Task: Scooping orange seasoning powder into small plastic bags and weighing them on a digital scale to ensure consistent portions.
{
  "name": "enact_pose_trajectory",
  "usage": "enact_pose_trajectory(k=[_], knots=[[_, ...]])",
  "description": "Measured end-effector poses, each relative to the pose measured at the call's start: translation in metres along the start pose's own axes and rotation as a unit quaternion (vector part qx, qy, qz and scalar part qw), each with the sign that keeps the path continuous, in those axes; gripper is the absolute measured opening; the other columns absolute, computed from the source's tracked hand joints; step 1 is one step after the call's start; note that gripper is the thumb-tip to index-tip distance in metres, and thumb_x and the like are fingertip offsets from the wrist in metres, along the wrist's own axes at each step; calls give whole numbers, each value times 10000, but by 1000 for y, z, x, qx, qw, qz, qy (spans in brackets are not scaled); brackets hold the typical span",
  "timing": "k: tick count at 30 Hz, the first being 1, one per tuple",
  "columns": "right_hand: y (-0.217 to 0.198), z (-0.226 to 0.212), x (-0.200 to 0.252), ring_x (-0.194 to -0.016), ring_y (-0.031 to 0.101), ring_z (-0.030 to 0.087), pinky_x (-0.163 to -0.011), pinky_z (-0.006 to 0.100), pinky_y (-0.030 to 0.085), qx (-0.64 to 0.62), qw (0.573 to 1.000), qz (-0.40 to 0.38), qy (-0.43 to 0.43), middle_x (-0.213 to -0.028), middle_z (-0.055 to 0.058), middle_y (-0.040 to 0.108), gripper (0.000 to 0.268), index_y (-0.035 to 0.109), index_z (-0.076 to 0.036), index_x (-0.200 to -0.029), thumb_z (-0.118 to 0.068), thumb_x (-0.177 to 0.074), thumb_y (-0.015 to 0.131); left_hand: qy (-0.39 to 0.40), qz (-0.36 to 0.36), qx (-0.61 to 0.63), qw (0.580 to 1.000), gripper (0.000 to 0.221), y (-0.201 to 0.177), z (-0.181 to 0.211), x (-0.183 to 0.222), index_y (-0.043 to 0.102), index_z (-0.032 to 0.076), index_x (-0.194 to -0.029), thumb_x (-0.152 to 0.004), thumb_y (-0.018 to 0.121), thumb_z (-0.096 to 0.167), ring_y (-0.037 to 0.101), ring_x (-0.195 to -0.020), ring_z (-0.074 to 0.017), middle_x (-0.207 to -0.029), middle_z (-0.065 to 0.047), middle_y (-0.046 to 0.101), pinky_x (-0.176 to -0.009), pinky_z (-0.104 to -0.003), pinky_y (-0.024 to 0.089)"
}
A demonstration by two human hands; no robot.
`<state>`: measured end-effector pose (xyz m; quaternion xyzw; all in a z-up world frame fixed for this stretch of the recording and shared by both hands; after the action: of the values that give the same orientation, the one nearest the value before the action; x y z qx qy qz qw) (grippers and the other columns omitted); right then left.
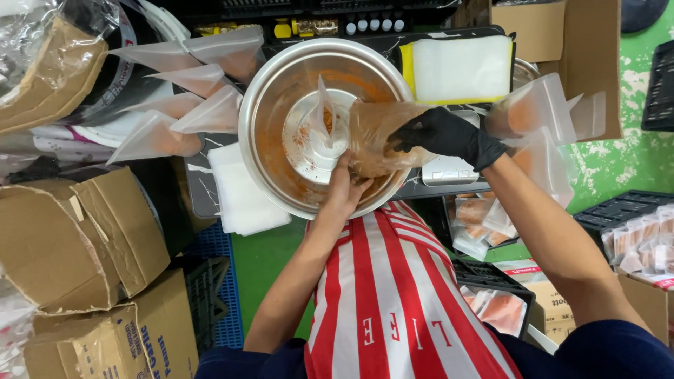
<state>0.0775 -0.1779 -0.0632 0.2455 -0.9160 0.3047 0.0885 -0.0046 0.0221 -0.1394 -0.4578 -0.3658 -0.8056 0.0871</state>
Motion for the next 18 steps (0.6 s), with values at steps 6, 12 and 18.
enact_pose_trajectory(k=[6, 12, 18], knots=[[-23, 8, 28, -835, 802, 328, -839, 401, 639, -230, 973, -5, 12, -920, 280, 782, 188, 772, 97, -1038, 35, -1008, 597, -17, 1, 10, 1000, 736, -3, 1, 4, 236, 62, -1623, -1061, 577, 395, 134, -1587, -456, -1675, -265, 98, -1243, -665, 232], [-46, -46, 68, -875, 787, 374, -833, 428, 641, -282, 952, 115, 25, -992, 304, 750, 223, 720, 98, -1189, -45, -1035, 645, 24, -22, -108, 994, 787, -14, 24, 26, 146, 74, -1678, -1087, 532, 424, 38, -1606, -473, -1698, -289, 59, -1272, -650, 157], [-43, 8, 95, -881, 752, 360, -883, 426, 612, -278, 937, 211, -6, -1004, 296, 731, 212, 719, 95, -1171, -82, -1100, 627, 229, -35, -431, 872, 1301, -18, 104, 39, 7, 75, -1702, -809, 950, 135, 25, -1603, -483, -1725, -325, 25, -1295, -587, 87]])
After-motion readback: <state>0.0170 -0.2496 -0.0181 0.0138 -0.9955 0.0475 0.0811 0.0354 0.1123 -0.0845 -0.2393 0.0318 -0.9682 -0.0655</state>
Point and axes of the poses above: each hand's wrist, its own x-axis away from the middle knuckle, its own y-axis out of the palm, z = x × y, the point moved 4 cm from there along -x, towards the middle knuckle
